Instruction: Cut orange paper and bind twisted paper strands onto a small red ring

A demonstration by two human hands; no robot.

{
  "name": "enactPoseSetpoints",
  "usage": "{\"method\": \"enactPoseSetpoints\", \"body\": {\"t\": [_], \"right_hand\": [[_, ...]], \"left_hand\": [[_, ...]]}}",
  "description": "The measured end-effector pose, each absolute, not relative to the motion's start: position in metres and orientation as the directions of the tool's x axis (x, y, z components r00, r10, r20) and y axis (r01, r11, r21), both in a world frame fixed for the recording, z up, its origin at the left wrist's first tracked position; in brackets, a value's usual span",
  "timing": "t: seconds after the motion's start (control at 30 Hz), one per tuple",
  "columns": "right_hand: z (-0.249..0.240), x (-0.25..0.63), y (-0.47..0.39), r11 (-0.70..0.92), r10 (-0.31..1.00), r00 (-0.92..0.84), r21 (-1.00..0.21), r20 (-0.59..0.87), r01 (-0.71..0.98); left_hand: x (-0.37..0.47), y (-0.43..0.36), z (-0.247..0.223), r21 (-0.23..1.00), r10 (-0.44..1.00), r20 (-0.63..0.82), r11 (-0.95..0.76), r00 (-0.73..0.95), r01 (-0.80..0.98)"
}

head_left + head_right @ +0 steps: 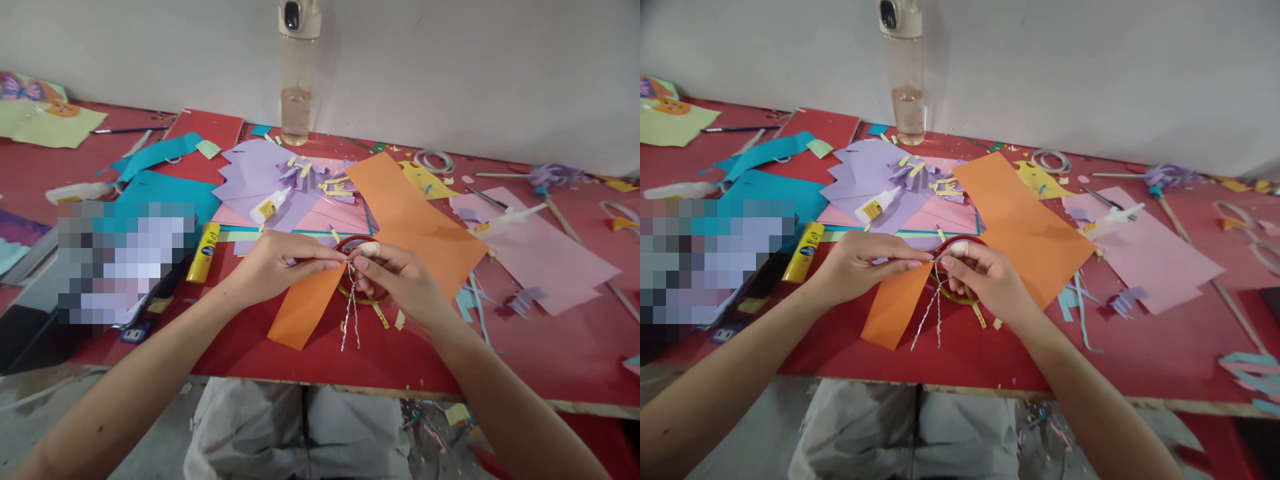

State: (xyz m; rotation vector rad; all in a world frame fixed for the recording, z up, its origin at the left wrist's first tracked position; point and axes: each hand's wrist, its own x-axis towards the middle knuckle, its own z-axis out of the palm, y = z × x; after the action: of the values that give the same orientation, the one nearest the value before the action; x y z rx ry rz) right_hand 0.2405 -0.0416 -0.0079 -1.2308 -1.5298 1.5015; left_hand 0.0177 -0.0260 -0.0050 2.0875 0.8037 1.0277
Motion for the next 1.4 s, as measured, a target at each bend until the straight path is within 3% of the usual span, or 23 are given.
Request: {"method": "enactPoseSetpoints", "body": {"t": [1.4], "right_hand": [[-0.0066, 0.2408, -0.0417, -0.118, 0.924, -0.340, -0.976, -0.175, 0.182]], "left_hand": [[0.0172, -0.0255, -0.0059, 0.755, 0.753, 0.432, -0.603, 0.496, 0.258]]}}
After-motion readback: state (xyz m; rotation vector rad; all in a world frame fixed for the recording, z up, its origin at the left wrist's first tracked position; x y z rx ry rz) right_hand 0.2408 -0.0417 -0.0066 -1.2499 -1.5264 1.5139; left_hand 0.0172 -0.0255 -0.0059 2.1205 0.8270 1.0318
